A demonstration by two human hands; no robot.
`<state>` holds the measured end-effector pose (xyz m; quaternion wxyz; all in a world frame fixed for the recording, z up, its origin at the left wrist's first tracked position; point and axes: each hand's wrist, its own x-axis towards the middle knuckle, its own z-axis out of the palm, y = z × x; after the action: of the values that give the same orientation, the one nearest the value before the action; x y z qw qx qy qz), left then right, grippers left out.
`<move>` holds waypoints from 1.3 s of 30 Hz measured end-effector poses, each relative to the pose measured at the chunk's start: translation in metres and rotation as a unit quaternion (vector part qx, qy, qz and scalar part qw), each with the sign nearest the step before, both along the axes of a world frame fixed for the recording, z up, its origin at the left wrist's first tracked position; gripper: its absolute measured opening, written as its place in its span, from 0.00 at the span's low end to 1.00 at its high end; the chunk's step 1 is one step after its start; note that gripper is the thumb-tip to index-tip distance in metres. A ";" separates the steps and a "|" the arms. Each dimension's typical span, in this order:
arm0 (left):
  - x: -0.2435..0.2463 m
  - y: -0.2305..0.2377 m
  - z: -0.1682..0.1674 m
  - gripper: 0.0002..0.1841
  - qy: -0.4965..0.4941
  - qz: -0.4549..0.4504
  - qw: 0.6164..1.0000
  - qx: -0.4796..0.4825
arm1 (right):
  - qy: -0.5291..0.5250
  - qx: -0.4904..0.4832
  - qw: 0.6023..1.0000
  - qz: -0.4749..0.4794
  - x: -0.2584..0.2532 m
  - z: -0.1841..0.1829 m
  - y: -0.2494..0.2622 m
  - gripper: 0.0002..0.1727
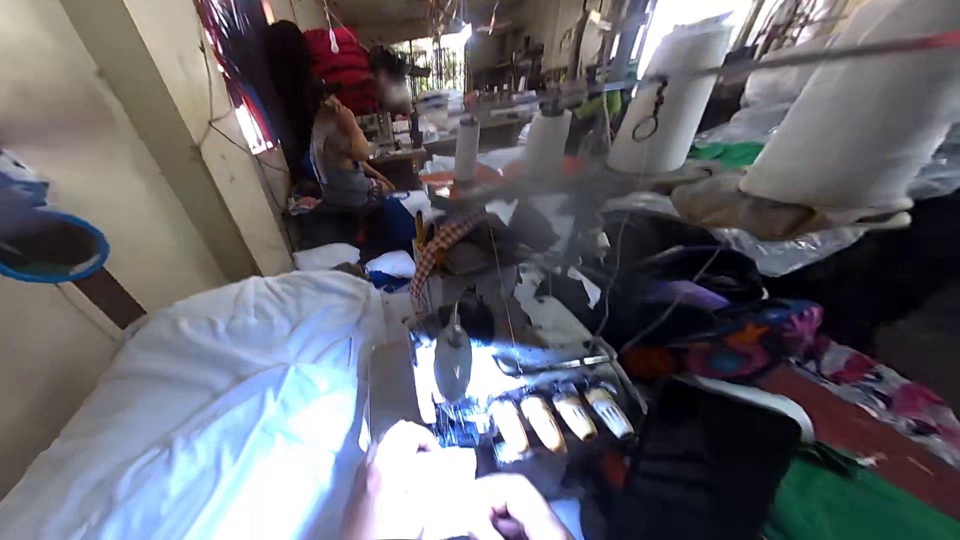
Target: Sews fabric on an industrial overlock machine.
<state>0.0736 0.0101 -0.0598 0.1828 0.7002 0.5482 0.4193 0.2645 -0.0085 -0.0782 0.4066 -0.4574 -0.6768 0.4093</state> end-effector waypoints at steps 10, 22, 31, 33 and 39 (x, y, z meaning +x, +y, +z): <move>-0.003 -0.023 -0.013 0.08 0.057 0.042 0.997 0.025 | 0.060 -0.049 0.997 0.014 0.005 -0.008 -0.020 0.08; 0.011 -0.020 -0.008 0.06 0.106 0.095 0.990 0.017 | 0.084 -0.056 0.994 -0.034 0.001 -0.018 -0.021 0.04; 0.036 -0.063 -0.011 0.15 0.216 0.112 0.969 0.050 | 0.099 -0.021 0.995 -0.022 -0.006 -0.010 -0.019 0.08; 0.028 -0.062 -0.015 0.15 0.179 0.088 0.979 0.047 | 0.081 0.021 0.996 -0.014 -0.009 -0.010 -0.016 0.07; 0.006 -0.046 -0.016 0.15 0.167 0.036 0.983 0.065 | -0.030 0.131 0.990 -0.031 -0.015 -0.013 -0.014 0.11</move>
<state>0.0800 -0.0359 -0.0759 0.0274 0.7508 0.5673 0.3373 0.2500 -0.0230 -0.0910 0.4546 -0.4331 -0.7220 0.2906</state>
